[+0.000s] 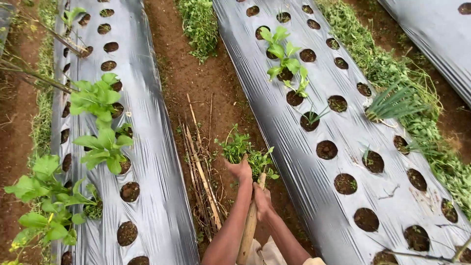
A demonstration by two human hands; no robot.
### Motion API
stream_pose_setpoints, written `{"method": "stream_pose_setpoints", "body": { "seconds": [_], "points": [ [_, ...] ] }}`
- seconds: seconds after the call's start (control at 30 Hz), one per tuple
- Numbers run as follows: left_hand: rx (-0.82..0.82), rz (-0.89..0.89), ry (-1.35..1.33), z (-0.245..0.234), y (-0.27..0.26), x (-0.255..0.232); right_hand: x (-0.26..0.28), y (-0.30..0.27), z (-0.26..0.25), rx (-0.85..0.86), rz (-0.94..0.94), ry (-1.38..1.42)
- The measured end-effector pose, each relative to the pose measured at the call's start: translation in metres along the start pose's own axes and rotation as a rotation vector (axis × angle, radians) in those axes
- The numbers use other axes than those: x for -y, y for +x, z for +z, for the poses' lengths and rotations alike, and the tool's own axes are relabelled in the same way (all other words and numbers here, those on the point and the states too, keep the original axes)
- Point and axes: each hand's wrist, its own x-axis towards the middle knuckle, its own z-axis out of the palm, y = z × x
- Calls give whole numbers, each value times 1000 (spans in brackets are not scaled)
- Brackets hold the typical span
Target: Using a hand hoe to remove weeds from the soil between plastic-covered garden beds and gathering the weeds by hand.
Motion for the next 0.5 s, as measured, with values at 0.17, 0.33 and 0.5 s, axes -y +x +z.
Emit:
{"method": "stream_pose_setpoints", "body": {
  "seconds": [0.17,0.33,0.5],
  "points": [
    [-30,-23,-63,-18,25,-118,47,35,79,40,8,-51],
    [-81,-24,-80,31,103,-150,70,111,128,56,16,-60],
    [-99,24,-100,84,164,-202,106,210,176,99,49,-63]
  ]
}}
